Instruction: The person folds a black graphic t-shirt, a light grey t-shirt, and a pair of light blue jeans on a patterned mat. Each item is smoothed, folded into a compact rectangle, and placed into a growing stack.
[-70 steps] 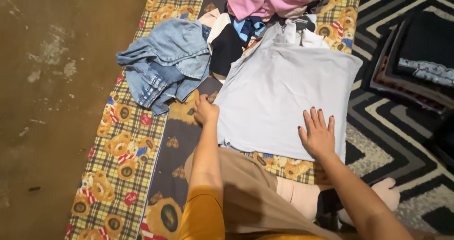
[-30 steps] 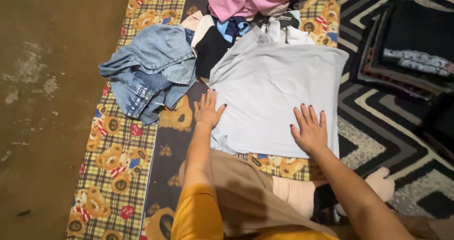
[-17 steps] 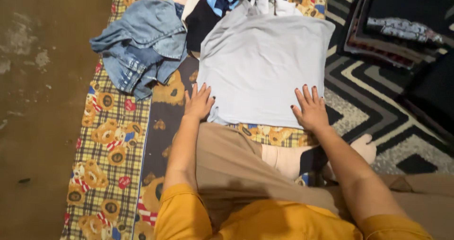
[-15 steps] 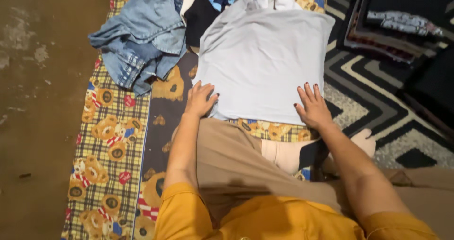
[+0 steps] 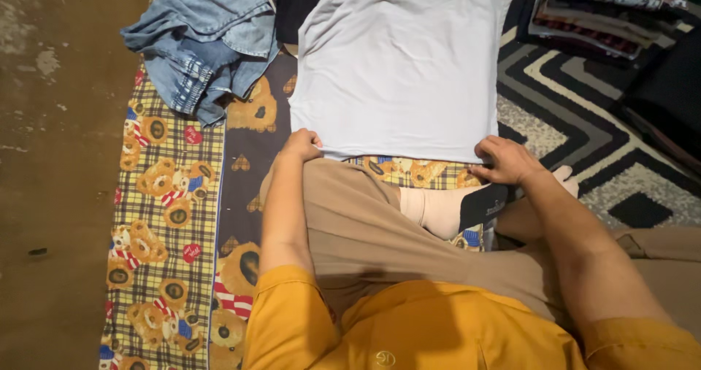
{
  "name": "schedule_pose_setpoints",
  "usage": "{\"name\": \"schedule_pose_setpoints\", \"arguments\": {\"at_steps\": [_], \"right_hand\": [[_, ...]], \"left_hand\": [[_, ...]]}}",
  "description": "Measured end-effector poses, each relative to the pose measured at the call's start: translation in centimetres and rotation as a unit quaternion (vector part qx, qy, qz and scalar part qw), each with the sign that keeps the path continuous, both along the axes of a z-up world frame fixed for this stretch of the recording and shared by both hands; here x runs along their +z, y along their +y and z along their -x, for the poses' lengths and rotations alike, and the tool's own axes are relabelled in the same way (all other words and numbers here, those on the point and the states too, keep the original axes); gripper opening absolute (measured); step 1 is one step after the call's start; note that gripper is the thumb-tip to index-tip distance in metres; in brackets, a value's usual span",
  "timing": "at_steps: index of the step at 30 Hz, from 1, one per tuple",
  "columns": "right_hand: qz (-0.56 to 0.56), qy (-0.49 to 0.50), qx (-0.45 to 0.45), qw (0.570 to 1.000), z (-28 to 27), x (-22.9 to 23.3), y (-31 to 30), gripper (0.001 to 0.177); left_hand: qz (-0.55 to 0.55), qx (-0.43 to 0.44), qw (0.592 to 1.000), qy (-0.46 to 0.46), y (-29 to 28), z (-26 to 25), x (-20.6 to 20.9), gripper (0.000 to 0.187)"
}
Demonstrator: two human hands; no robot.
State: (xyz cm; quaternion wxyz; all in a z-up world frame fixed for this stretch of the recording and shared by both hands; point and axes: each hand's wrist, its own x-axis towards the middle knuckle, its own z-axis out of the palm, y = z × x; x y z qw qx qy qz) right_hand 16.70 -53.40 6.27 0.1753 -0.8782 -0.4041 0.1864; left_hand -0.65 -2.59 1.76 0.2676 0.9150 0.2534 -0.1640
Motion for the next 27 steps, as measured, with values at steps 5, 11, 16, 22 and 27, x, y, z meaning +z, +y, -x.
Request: {"name": "schedule_pose_setpoints", "arguments": {"at_steps": [5,11,16,22,27], "right_hand": [[-0.088,0.016,-0.024,0.996,-0.4,-1.6,-1.2,0.024],[-0.16,-0.111,-0.074,0.978,-3.6,-4.3,-2.5,0.017],[-0.359,0.079,-0.226,0.902,-9.7,-7.6,-2.4,0.012],[-0.445,0.288,-0.354,0.77,-15.6,-8.8,-0.5,0.007],[-0.401,0.286,-0.398,0.774,-18.4,-9.1,1.7,0.016]], "left_hand": [[0.031,0.06,0.998,0.008,0.7,0.4,-1.1,0.018],[0.061,0.06,0.996,-0.029,1.2,0.5,1.7,0.009],[0.247,0.148,0.952,-0.106,4.6,-3.6,2.9,0.008],[0.191,0.078,0.951,-0.232,8.1,-13.3,3.7,0.013],[0.09,0.058,0.943,-0.315,8.9,-18.9,3.0,0.022]]}}
